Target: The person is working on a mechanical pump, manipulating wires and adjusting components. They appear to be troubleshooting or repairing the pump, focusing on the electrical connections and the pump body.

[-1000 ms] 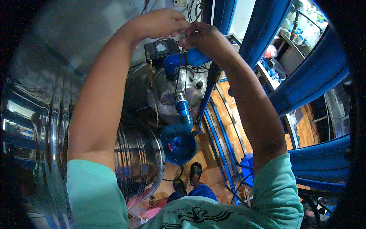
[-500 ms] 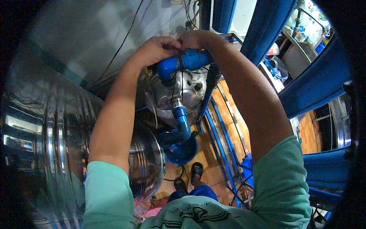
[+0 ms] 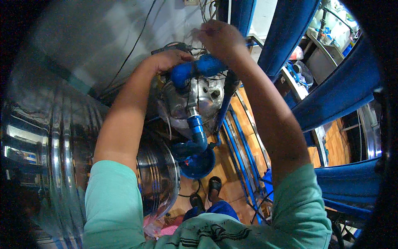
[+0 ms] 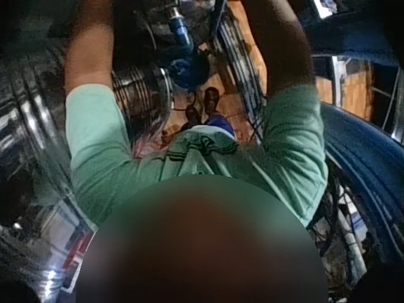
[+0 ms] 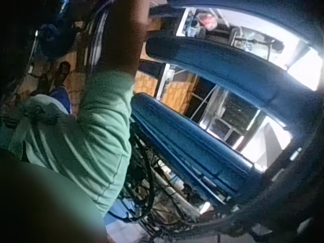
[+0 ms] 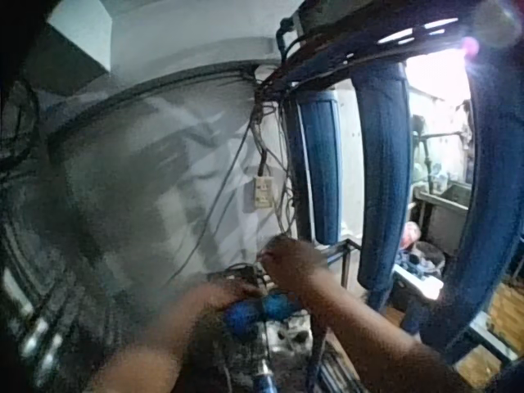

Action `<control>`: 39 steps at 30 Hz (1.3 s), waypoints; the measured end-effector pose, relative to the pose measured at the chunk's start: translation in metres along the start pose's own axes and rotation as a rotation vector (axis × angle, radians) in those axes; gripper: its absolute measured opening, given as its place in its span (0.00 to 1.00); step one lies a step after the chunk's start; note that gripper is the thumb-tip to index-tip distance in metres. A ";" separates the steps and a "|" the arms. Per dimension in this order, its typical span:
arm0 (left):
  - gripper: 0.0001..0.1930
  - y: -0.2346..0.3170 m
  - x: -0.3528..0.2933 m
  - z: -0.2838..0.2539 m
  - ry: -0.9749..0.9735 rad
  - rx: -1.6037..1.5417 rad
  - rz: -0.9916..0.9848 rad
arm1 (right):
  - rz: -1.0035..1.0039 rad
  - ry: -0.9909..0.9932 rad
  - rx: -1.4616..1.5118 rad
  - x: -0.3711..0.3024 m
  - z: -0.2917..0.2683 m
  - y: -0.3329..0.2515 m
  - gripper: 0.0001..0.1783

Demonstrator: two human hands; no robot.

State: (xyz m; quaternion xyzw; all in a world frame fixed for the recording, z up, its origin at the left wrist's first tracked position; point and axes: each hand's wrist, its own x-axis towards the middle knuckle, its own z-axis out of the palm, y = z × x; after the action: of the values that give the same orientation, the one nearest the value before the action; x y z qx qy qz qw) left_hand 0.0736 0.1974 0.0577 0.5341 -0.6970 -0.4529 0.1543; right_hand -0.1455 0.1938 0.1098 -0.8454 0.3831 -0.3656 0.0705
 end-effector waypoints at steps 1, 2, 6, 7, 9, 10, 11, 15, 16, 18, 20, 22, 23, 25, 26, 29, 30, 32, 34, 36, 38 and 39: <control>0.14 -0.005 -0.005 0.001 0.000 -0.049 -0.038 | 0.098 0.010 0.196 -0.029 -0.019 -0.016 0.15; 0.14 -0.007 -0.010 0.004 0.001 -0.095 -0.074 | 0.155 -0.060 0.351 -0.062 -0.011 -0.010 0.14; 0.13 -0.014 0.010 0.010 -0.098 -0.099 -0.135 | 0.273 0.063 0.515 -0.137 0.058 0.012 0.12; 0.13 -0.007 0.011 0.011 -0.114 -0.007 -0.124 | 0.240 0.140 0.476 -0.133 0.075 0.017 0.13; 0.12 0.007 0.007 0.013 -0.143 0.168 -0.107 | 0.479 0.015 0.816 -0.118 0.094 0.020 0.13; 0.11 0.005 0.004 0.015 -0.152 0.114 -0.176 | 0.476 -0.030 0.846 -0.110 0.105 0.021 0.12; 0.10 0.007 0.007 0.013 -0.162 0.066 -0.230 | 0.470 -0.064 0.865 -0.104 0.114 0.026 0.11; 0.10 0.001 0.017 0.007 -0.154 0.106 -0.325 | 0.474 0.068 0.989 -0.100 0.128 0.025 0.09; 0.11 -0.011 0.013 0.004 -0.110 0.015 -0.330 | 0.532 0.050 1.110 -0.101 0.120 0.012 0.09; 0.11 -0.021 0.001 0.003 -0.022 -0.153 -0.301 | 0.635 0.066 1.184 -0.110 0.096 -0.008 0.10; 0.11 -0.017 -0.019 0.021 0.431 -0.333 0.019 | 0.530 0.057 0.900 -0.121 0.085 0.008 0.10; 0.12 -0.010 -0.051 0.048 0.898 -0.332 0.153 | 0.391 0.064 0.653 -0.148 0.064 0.012 0.09; 0.12 -0.004 -0.066 0.067 1.129 -0.244 0.128 | 0.332 0.082 0.559 -0.169 0.065 0.024 0.09; 0.14 0.002 -0.094 0.115 1.185 -0.010 0.045 | 0.230 0.048 0.411 -0.199 0.061 0.016 0.09; 0.14 0.001 -0.106 0.140 1.063 -0.064 0.077 | 0.185 0.004 0.357 -0.210 0.055 -0.001 0.10; 0.17 0.024 -0.105 0.191 0.861 -0.120 0.189 | 0.126 -0.126 0.229 -0.226 0.056 -0.044 0.09; 0.16 0.025 -0.107 0.193 0.850 -0.233 0.117 | 0.081 -0.104 0.232 -0.221 0.051 -0.053 0.13; 0.16 0.025 -0.105 0.192 0.808 -0.450 -0.015 | -0.030 -0.126 0.259 -0.210 0.041 -0.049 0.10; 0.13 0.033 -0.114 0.190 0.814 -0.314 -0.040 | -0.030 -0.139 0.329 -0.197 0.033 -0.040 0.08; 0.10 0.034 -0.121 0.191 0.813 -0.176 -0.037 | 0.072 -0.049 0.455 -0.178 0.019 -0.040 0.12; 0.08 0.033 -0.131 0.194 0.816 -0.030 -0.007 | 0.012 -0.138 0.374 -0.155 0.016 -0.040 0.13; 0.08 0.032 -0.134 0.191 0.855 0.131 0.044 | -0.014 -0.181 0.330 -0.147 0.016 -0.038 0.14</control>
State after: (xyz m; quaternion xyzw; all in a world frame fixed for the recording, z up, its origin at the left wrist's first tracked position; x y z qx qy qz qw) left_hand -0.0281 0.4054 0.0153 0.6673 -0.6088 -0.1422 0.4047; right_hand -0.1762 0.3201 0.0304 -0.8544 0.3039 -0.3465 0.2399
